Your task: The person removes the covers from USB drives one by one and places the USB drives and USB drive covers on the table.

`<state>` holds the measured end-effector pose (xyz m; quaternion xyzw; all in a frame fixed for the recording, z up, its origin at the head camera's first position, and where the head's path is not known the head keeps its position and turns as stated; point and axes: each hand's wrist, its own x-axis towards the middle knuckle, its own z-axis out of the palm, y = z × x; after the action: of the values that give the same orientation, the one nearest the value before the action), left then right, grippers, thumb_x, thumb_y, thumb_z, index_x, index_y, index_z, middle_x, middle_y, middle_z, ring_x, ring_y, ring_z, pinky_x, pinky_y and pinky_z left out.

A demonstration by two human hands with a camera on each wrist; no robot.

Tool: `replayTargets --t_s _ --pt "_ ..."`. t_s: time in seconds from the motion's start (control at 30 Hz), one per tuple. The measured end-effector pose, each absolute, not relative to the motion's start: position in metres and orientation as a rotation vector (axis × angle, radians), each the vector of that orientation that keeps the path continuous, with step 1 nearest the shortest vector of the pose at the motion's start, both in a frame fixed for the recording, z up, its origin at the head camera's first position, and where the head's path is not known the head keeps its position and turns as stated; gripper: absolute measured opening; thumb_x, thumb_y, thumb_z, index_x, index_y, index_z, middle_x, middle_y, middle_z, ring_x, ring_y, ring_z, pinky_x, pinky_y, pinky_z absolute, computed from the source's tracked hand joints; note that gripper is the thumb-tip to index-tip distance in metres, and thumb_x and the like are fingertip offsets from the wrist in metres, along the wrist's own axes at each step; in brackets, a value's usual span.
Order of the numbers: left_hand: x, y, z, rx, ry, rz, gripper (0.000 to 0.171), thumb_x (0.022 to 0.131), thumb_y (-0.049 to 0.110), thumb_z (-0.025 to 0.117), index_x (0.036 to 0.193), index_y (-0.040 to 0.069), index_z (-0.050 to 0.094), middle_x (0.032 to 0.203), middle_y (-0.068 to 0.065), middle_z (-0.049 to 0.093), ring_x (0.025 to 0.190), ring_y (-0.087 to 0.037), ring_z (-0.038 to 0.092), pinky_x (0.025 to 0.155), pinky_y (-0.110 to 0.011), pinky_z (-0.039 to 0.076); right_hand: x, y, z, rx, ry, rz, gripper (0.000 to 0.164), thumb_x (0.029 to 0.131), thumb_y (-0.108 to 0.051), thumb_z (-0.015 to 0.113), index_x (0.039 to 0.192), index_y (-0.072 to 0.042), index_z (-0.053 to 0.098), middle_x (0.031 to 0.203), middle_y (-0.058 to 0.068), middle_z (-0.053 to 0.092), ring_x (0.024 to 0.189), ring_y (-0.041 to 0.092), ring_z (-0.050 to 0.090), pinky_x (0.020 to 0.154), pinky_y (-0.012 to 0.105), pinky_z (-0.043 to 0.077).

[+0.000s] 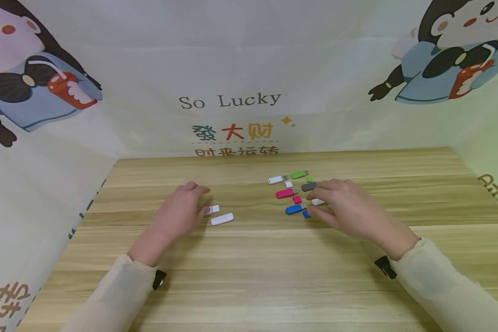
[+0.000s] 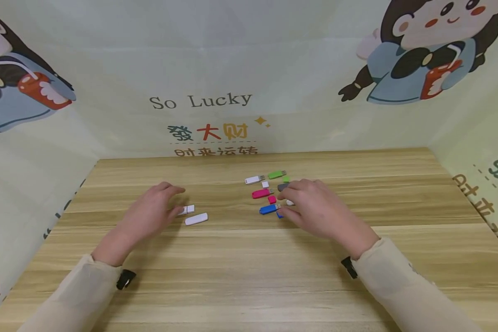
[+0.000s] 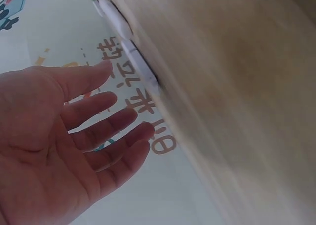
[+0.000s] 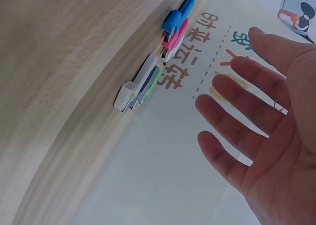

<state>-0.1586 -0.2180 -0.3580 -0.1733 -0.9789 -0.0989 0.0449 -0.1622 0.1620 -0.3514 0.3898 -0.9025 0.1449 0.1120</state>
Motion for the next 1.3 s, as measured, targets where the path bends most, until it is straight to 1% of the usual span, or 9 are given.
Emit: replayTargets --t_s 0.1,0.23,0.4,0.5,0.63,0.83,1.13,1.3 --pt "-0.161 -0.219 -0.360 -0.528 -3.031 -0.287 0.047 0.089 0.018 0.074 0.129 -0.003 0.062 0.118 -0.018 0.062 0.109 -0.035 0.060 0.096 -0.048 0.047 -0.160 0.163 -0.352 1.135 -2.654 0.425 0.034 0.091 -0.031 0.072 0.115 -0.007 0.072 0.117 0.007 0.068 0.106 0.027 0.065 0.093 0.047 0.050" --pt "-0.163 -0.221 -0.365 -0.522 -3.077 -0.272 0.044 0.090 0.019 0.073 0.127 -0.002 0.063 0.115 -0.017 0.063 0.105 -0.033 0.061 0.094 -0.047 0.048 -0.157 0.164 -0.353 1.120 -2.653 0.423 0.044 0.090 -0.034 0.073 0.125 -0.007 0.068 0.128 0.011 0.063 0.117 0.031 0.059 0.098 0.050 0.046" --pt "-0.166 -0.222 -0.368 -0.536 -3.099 -0.268 0.031 0.091 0.018 0.072 0.116 0.000 0.069 0.104 -0.013 0.063 0.094 -0.027 0.062 0.085 -0.043 0.052 -0.155 0.167 -0.355 1.088 -2.672 0.389 0.056 0.091 -0.040 0.071 0.137 -0.010 0.059 0.140 0.014 0.054 0.129 0.035 0.049 0.104 0.056 0.038" --pt "-0.168 -0.222 -0.369 -0.563 -3.100 -0.263 0.025 0.091 0.018 0.072 0.109 0.001 0.071 0.099 -0.012 0.063 0.090 -0.026 0.061 0.082 -0.042 0.052 -0.153 0.167 -0.356 1.065 -2.697 0.371 0.062 0.092 -0.045 0.069 0.143 -0.013 0.054 0.145 0.015 0.048 0.134 0.038 0.043 0.106 0.060 0.034" --pt "-0.169 -0.222 -0.369 -0.602 -3.093 -0.264 0.018 0.091 0.015 0.071 0.104 0.002 0.073 0.095 -0.010 0.064 0.087 -0.024 0.061 0.081 -0.041 0.053 -0.152 0.168 -0.357 1.045 -2.712 0.367 0.066 0.091 -0.047 0.068 0.147 -0.015 0.050 0.148 0.015 0.046 0.136 0.039 0.040 0.107 0.061 0.032" --pt "-0.170 -0.221 -0.370 -0.599 -3.098 -0.278 0.008 0.090 0.012 0.072 0.094 0.005 0.072 0.087 -0.005 0.061 0.078 -0.019 0.058 0.073 -0.037 0.052 -0.152 0.168 -0.359 1.047 -2.713 0.377 0.065 0.091 -0.046 0.069 0.145 -0.015 0.052 0.146 0.014 0.048 0.135 0.038 0.041 0.106 0.060 0.032" --pt "-0.170 -0.217 -0.367 -0.482 -3.174 -0.354 0.005 0.091 0.012 0.070 0.092 0.009 0.066 0.085 -0.002 0.061 0.077 -0.018 0.056 0.070 -0.035 0.049 -0.151 0.169 -0.358 1.043 -2.713 0.386 0.064 0.091 -0.046 0.069 0.144 -0.015 0.052 0.145 0.013 0.048 0.134 0.037 0.041 0.106 0.060 0.033" --pt "-0.171 -0.216 -0.366 -0.497 -3.174 -0.346 0.004 0.090 0.009 0.071 0.089 0.009 0.067 0.084 -0.002 0.062 0.076 -0.018 0.056 0.069 -0.035 0.049 -0.151 0.168 -0.357 1.048 -2.708 0.384 0.063 0.092 -0.046 0.068 0.144 -0.014 0.053 0.145 0.014 0.049 0.134 0.037 0.042 0.106 0.060 0.033"
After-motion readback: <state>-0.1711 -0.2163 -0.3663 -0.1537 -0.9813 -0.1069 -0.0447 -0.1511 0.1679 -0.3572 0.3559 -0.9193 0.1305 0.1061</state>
